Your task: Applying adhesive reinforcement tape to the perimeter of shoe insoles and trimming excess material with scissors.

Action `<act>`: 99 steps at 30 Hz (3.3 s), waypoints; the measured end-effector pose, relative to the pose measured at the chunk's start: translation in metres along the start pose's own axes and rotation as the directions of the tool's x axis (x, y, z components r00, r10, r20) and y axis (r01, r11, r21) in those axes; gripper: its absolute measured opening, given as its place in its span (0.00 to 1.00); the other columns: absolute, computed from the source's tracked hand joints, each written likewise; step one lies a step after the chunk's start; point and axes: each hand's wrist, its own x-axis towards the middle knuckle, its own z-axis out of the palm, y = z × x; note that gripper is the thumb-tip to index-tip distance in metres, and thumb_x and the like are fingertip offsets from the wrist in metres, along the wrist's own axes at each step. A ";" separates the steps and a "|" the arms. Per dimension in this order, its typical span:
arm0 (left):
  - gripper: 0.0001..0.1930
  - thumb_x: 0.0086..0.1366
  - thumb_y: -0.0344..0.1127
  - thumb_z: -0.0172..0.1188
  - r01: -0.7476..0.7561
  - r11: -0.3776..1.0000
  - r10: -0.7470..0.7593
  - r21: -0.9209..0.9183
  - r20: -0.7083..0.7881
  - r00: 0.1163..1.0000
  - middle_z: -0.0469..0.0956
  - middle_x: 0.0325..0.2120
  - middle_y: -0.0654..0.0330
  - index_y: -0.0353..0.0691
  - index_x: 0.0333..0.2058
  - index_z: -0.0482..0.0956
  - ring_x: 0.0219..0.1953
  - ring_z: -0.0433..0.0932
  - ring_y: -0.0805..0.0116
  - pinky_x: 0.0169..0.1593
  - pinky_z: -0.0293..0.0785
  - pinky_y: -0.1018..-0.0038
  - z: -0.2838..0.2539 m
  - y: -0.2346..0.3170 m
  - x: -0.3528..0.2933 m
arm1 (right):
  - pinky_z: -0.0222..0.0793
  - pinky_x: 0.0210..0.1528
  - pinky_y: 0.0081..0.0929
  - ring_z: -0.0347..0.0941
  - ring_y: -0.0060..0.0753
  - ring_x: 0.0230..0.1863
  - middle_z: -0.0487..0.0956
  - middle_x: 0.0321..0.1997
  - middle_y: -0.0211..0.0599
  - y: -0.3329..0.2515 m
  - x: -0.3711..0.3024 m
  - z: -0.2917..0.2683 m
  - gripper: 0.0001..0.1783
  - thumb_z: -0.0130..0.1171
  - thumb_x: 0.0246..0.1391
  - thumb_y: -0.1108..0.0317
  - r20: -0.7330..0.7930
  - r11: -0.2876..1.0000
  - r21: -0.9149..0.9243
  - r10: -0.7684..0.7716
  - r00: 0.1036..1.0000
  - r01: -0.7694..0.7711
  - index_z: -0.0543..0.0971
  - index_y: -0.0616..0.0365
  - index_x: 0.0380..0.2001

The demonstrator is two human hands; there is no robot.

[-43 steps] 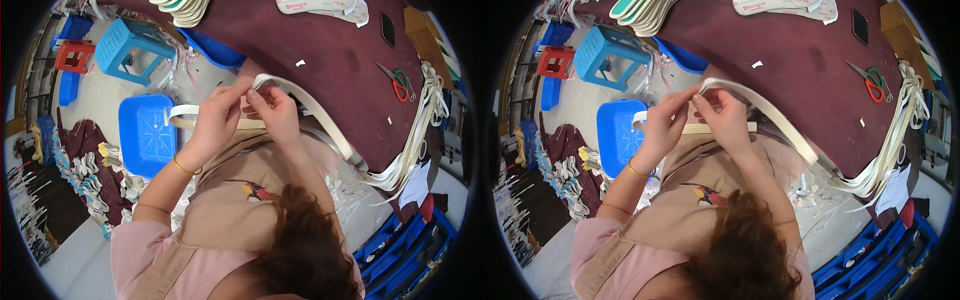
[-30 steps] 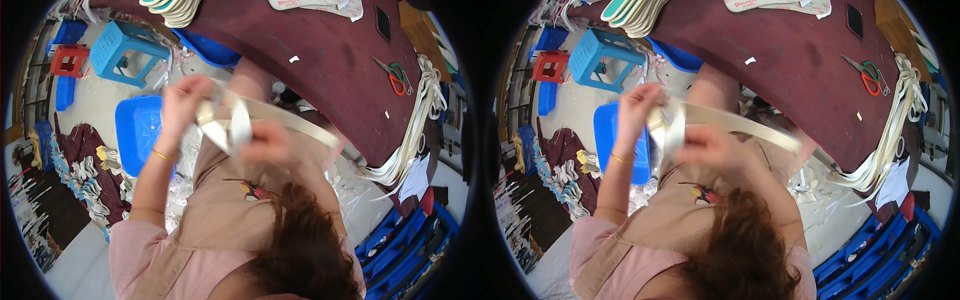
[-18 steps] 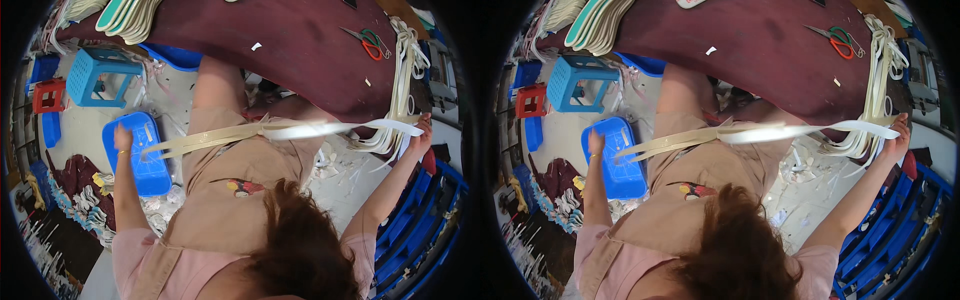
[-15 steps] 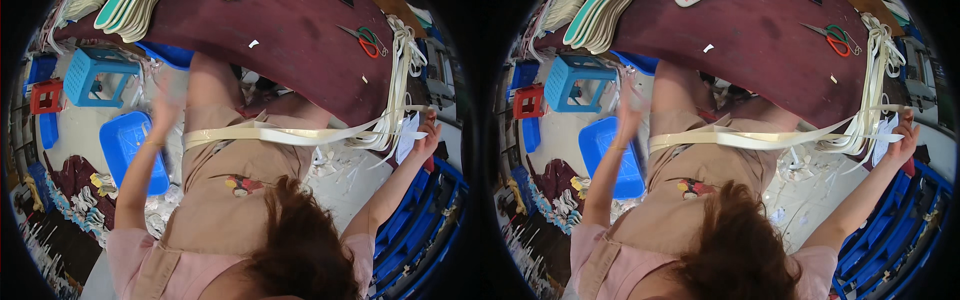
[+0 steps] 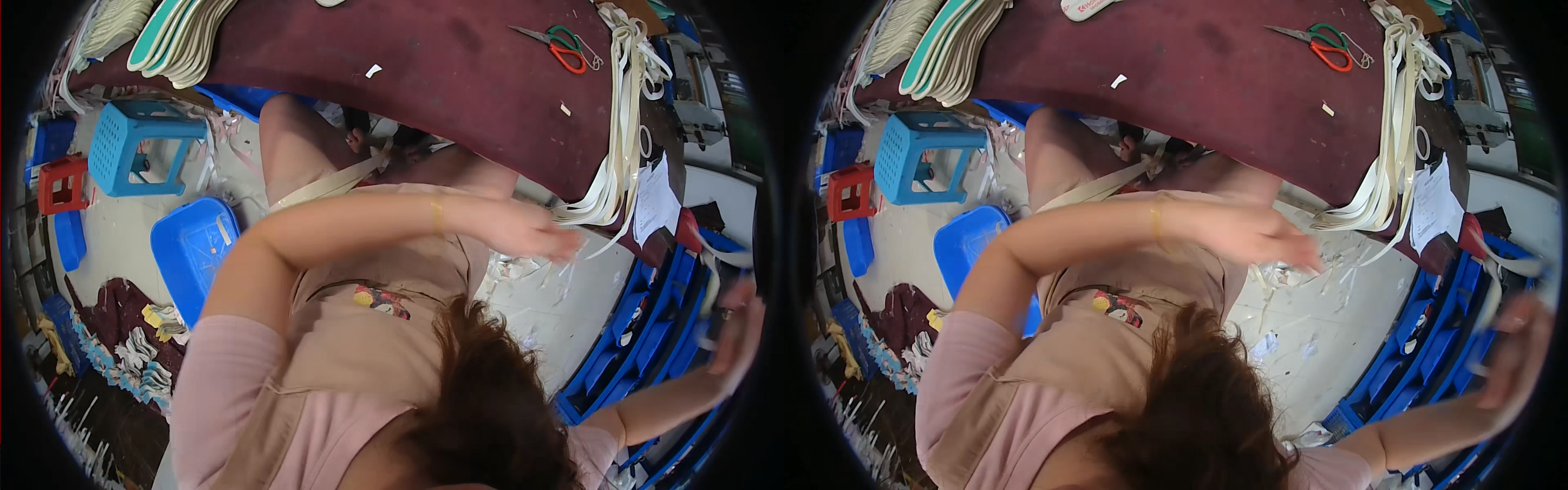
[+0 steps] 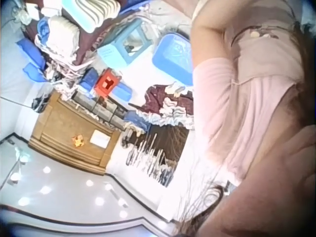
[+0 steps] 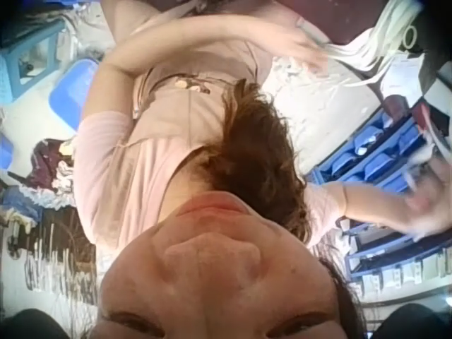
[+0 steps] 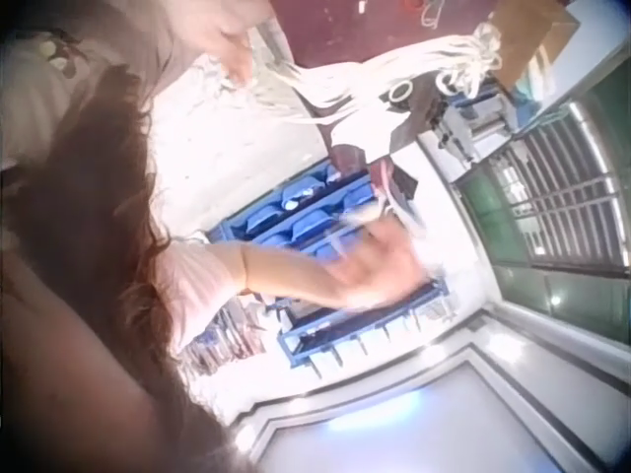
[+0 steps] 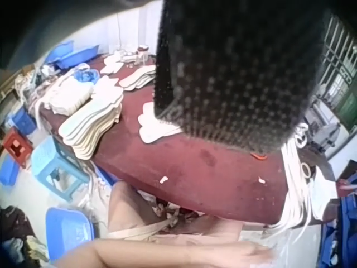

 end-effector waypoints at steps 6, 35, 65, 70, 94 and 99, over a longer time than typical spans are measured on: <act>0.23 0.64 0.55 0.47 -0.623 -0.136 0.158 -0.770 -0.638 0.754 0.76 0.36 0.63 0.45 0.49 0.69 0.32 0.71 0.67 0.39 0.67 0.69 -0.027 0.068 -0.008 | 0.53 0.07 0.14 0.62 0.17 0.05 0.78 0.20 0.44 0.011 -0.052 0.052 0.16 0.51 0.57 0.63 0.905 0.855 0.275 -0.076 0.418 -0.439 0.75 0.69 0.37; 0.27 0.53 0.46 0.64 0.900 0.054 0.624 0.432 -0.719 0.307 0.74 0.38 0.49 0.31 0.45 0.72 0.43 0.71 0.53 0.44 0.69 0.64 -0.270 -0.008 -0.086 | 0.71 0.39 0.23 0.74 0.27 0.38 0.78 0.40 0.41 -0.008 0.121 0.510 0.10 0.46 0.61 0.67 0.379 0.487 0.822 -0.084 0.922 -0.294 0.70 0.64 0.37; 0.14 0.61 0.42 0.56 0.331 0.920 -0.387 -0.209 -0.599 0.701 0.67 0.11 0.70 0.36 0.27 0.78 0.12 0.61 0.85 0.15 0.53 0.85 -0.153 0.057 -0.076 | 0.57 0.36 0.18 0.58 0.20 0.33 0.61 0.33 0.26 0.075 0.022 0.332 0.42 0.73 0.34 0.55 0.683 0.760 0.588 -0.282 0.674 -0.278 0.63 0.58 0.51; 0.12 0.59 0.41 0.57 0.448 0.879 -0.466 -0.163 -0.488 0.738 0.67 0.12 0.70 0.36 0.26 0.78 0.13 0.62 0.85 0.15 0.54 0.84 -0.156 0.046 -0.071 | 0.53 0.20 0.12 0.59 0.11 0.18 0.62 0.19 0.20 0.076 0.019 0.311 0.26 0.63 0.48 0.60 0.543 0.700 0.540 0.134 0.829 -0.467 0.68 0.60 0.47; 0.25 0.52 0.47 0.62 0.842 -0.124 0.563 0.526 -0.661 0.496 0.72 0.39 0.48 0.30 0.40 0.71 0.41 0.72 0.53 0.39 0.73 0.63 -0.305 -0.018 -0.071 | 0.66 0.40 0.40 0.70 0.49 0.36 0.72 0.35 0.48 0.012 0.077 0.449 0.21 0.66 0.42 0.55 0.431 0.974 0.214 -0.158 0.888 0.070 0.74 0.63 0.29; 0.16 0.54 0.39 0.59 0.844 0.356 0.293 0.401 -0.905 0.307 0.78 0.32 0.49 0.31 0.35 0.75 0.36 0.77 0.55 0.37 0.73 0.68 -0.349 0.026 -0.119 | 0.69 0.39 0.33 0.72 0.37 0.37 0.73 0.37 0.42 -0.004 0.042 0.448 0.20 0.68 0.39 0.67 0.455 0.969 0.173 -0.239 0.858 0.178 0.73 0.62 0.35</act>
